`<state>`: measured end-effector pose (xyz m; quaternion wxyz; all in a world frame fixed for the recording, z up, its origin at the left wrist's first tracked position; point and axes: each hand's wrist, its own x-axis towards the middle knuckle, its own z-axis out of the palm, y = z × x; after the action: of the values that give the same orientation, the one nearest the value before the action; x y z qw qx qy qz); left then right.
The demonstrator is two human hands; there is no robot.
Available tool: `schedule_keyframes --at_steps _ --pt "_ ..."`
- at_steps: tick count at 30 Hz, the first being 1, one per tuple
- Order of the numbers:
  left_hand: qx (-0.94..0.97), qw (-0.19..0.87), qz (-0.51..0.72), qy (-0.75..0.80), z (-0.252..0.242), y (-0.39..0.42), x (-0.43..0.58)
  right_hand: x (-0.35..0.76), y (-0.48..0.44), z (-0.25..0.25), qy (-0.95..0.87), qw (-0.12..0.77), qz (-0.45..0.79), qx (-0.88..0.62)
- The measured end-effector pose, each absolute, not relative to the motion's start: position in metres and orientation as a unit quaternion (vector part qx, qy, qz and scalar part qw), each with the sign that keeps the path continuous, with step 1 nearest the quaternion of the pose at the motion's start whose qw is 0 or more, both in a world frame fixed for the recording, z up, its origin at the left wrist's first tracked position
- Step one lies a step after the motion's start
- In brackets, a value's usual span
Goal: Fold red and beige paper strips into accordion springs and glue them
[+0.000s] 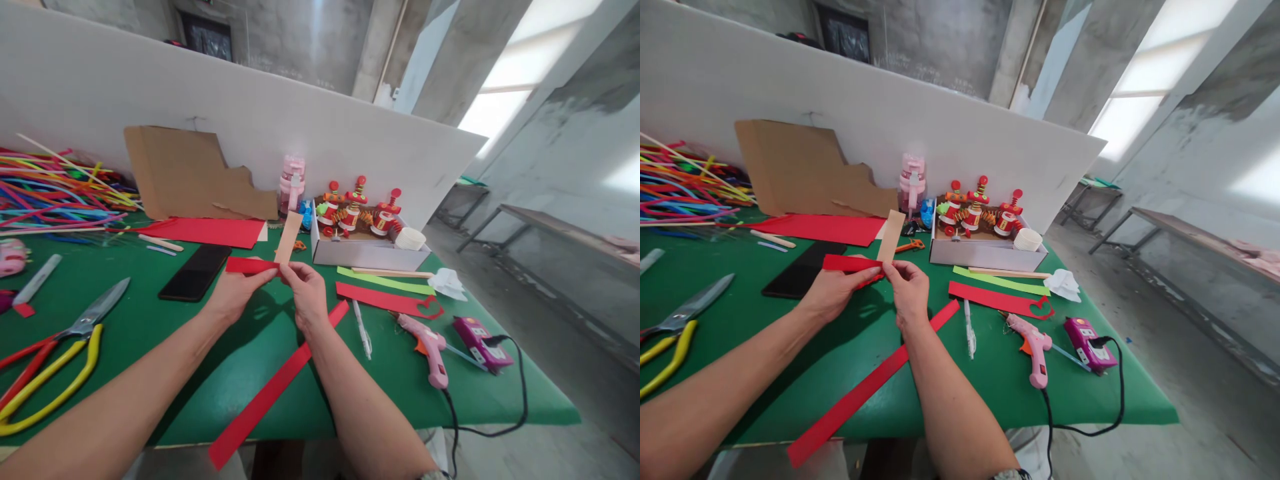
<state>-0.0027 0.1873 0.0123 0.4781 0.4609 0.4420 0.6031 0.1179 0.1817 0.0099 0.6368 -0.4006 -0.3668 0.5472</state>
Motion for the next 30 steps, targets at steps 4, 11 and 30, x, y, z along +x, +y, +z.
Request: schedule_keyframes --at_steps 4,11,30 --pt "0.395 0.561 0.591 0.424 0.011 0.188 -0.003 0.12 0.185 0.006 -0.356 0.636 0.563 -0.39" --pt "0.342 0.58 0.605 0.425 0.008 0.191 -0.005 0.12 0.186 0.004 -0.375 0.594 0.587 -0.402" --pt "0.47 0.54 0.526 0.459 0.001 0.194 -0.009 0.124 0.189 0.002 -0.372 0.611 0.556 -0.424"
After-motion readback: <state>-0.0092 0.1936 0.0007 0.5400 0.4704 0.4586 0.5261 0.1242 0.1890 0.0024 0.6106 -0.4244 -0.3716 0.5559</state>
